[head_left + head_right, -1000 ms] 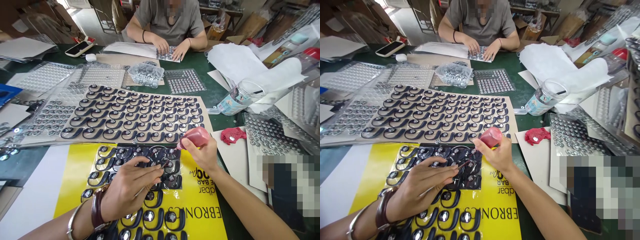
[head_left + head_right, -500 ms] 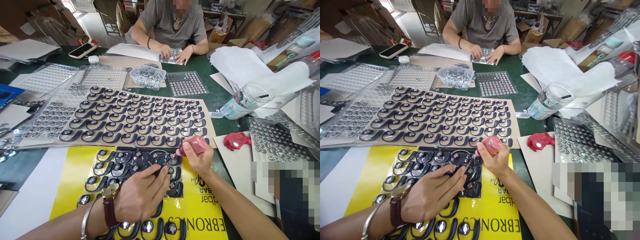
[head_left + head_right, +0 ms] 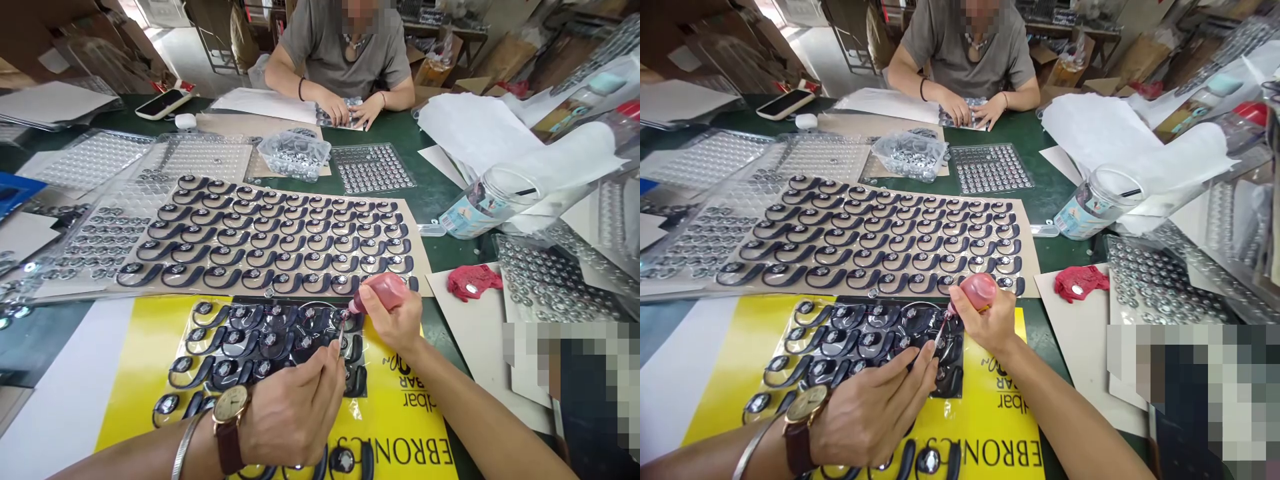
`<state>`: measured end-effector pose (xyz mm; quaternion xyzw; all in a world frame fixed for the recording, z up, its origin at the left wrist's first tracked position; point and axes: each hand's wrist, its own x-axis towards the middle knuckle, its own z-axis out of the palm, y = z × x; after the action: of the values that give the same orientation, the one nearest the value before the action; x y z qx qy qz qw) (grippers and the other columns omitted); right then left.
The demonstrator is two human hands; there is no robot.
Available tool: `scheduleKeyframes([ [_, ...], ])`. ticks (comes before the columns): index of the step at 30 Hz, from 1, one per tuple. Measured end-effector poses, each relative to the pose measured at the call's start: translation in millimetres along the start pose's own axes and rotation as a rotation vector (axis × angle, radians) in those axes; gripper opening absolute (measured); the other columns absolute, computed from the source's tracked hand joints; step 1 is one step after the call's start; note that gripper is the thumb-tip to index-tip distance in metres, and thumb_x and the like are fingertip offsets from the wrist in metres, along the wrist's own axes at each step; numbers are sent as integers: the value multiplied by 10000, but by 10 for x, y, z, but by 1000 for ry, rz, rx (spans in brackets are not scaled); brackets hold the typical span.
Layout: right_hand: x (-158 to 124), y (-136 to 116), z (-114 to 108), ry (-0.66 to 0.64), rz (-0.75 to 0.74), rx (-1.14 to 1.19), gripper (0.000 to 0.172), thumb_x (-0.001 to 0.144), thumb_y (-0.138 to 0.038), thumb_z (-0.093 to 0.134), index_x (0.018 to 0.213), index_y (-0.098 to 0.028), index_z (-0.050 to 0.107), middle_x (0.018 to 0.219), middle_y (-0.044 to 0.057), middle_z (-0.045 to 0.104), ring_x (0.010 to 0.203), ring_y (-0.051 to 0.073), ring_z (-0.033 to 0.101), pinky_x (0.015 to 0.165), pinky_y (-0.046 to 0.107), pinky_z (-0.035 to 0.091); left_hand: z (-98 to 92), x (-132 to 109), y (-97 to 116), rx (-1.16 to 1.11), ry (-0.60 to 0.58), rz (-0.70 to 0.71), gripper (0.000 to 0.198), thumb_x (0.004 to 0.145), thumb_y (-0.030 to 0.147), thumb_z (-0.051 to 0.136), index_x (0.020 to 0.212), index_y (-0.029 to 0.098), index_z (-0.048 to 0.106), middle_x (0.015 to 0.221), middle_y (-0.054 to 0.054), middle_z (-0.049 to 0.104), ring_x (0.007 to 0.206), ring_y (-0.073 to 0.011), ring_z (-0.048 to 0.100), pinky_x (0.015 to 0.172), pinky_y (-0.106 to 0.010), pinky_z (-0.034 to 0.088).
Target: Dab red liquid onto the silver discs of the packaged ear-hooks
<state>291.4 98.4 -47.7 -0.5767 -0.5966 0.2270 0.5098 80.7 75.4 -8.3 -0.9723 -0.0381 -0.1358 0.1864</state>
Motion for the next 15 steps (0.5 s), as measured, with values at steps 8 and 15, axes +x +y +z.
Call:
scheduleKeyframes([
  [8,39,-74,-17,51,-12,-181,242,826,-401,592,719,-192,648,515,-2,609,508,154,607,592,317,540,58,-90,57,-60,-36,-38,403,830,136,397,1156,-55,537,1146,-271,601,1051,-297,615,933,-438,482],
  [15,56,-67,-39,89,-32,-233,256,824,-408,584,713,-189,653,508,-2,607,497,155,608,550,305,519,30,-61,8,-111,-17,-71,369,824,86,371,1117,-53,547,1109,-273,614,996,-272,641,884,-402,525],
])
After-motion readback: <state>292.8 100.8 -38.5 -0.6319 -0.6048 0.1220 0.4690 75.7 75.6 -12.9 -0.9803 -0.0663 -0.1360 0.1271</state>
